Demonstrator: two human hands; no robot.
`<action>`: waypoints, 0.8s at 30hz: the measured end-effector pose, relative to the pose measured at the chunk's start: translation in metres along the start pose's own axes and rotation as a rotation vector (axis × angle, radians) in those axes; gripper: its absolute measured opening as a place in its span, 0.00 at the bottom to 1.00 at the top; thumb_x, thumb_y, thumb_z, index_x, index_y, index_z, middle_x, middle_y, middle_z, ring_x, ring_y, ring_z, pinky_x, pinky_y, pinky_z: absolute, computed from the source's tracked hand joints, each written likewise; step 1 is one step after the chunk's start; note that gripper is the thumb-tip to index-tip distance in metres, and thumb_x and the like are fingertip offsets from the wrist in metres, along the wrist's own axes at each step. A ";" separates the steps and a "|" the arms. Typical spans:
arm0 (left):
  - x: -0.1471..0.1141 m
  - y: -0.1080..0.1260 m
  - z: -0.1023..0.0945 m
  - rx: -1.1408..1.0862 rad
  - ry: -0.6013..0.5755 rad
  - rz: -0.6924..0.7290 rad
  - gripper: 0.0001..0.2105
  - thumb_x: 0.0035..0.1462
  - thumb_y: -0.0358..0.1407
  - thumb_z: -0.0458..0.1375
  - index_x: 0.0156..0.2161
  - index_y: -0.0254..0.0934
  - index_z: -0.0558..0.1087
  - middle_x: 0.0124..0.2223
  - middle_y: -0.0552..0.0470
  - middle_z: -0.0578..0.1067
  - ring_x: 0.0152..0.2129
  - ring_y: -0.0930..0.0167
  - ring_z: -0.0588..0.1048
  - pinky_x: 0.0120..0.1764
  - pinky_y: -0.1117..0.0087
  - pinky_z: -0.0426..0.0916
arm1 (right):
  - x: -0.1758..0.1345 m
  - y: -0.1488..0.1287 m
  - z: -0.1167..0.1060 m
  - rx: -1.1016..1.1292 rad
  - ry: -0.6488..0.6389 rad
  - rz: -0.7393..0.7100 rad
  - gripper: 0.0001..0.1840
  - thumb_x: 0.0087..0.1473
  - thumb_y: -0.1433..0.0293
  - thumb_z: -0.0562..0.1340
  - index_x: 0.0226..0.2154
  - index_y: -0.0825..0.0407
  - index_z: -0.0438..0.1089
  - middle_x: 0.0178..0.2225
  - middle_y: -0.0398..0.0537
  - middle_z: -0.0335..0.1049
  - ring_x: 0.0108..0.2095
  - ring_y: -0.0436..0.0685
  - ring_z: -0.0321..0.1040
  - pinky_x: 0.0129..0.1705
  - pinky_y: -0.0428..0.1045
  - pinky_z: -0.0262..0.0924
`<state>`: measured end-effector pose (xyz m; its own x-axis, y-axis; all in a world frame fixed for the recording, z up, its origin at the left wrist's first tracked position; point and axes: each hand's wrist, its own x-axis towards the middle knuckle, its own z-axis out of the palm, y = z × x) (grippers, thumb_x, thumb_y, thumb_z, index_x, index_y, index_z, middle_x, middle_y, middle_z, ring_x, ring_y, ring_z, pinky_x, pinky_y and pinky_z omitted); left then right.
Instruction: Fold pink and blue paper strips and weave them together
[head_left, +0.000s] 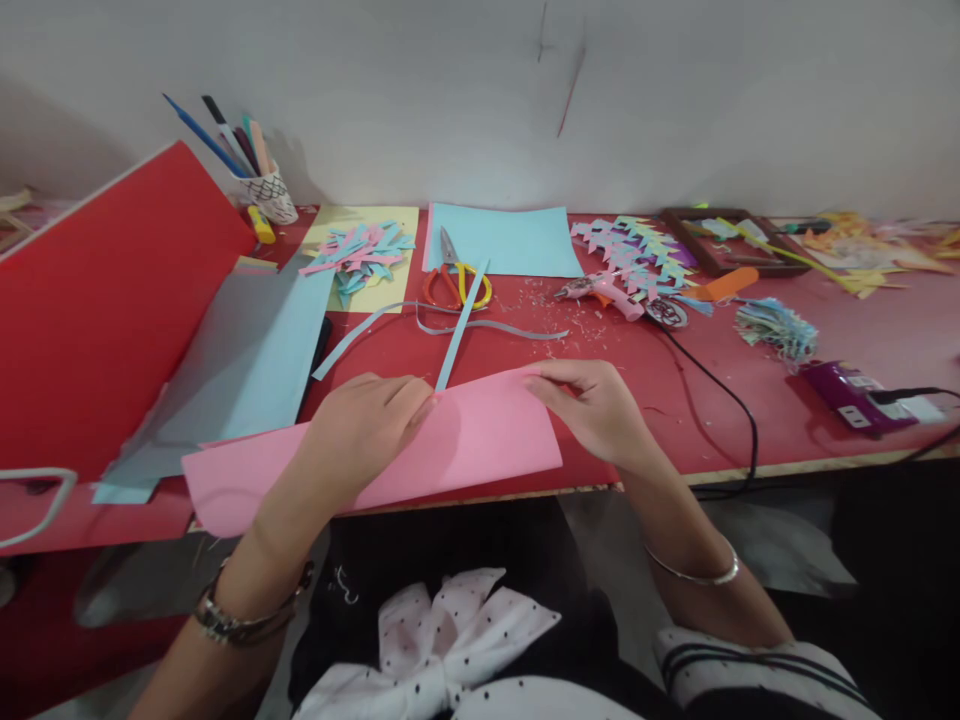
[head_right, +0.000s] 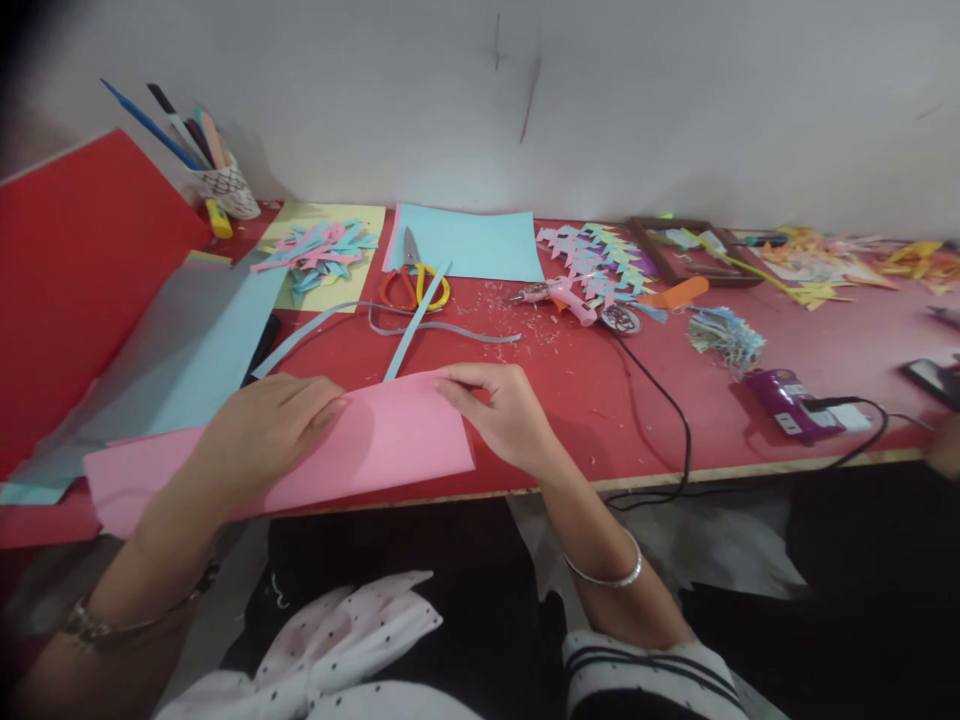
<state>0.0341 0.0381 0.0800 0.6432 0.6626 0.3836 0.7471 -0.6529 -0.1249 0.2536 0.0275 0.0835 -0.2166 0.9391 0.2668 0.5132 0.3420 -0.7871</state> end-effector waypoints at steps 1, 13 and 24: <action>0.000 0.000 0.000 -0.003 0.000 0.000 0.19 0.60 0.33 0.37 0.22 0.36 0.64 0.19 0.54 0.69 0.16 0.73 0.65 0.23 0.71 0.56 | 0.000 0.000 0.000 0.002 0.004 0.001 0.12 0.50 0.66 0.55 0.25 0.53 0.72 0.24 0.43 0.71 0.28 0.51 0.66 0.31 0.45 0.60; 0.006 0.008 0.002 0.007 -0.085 0.037 0.13 0.56 0.29 0.42 0.24 0.36 0.65 0.19 0.53 0.69 0.15 0.71 0.66 0.22 0.70 0.54 | 0.001 -0.013 0.009 -0.606 0.035 -0.265 0.18 0.54 0.66 0.53 0.48 0.48 0.62 0.48 0.52 0.64 0.47 0.58 0.59 0.53 0.59 0.44; 0.000 0.012 0.013 -0.012 0.087 0.001 0.16 0.59 0.35 0.43 0.24 0.36 0.66 0.19 0.53 0.71 0.17 0.72 0.69 0.23 0.71 0.56 | 0.008 -0.005 0.021 -0.760 -0.060 -0.351 0.16 0.58 0.72 0.46 0.25 0.53 0.65 0.23 0.42 0.67 0.26 0.49 0.60 0.39 0.47 0.44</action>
<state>0.0449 0.0351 0.0670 0.6263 0.6282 0.4616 0.7444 -0.6578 -0.1147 0.2316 0.0323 0.0776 -0.5006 0.7780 0.3796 0.8231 0.5636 -0.0695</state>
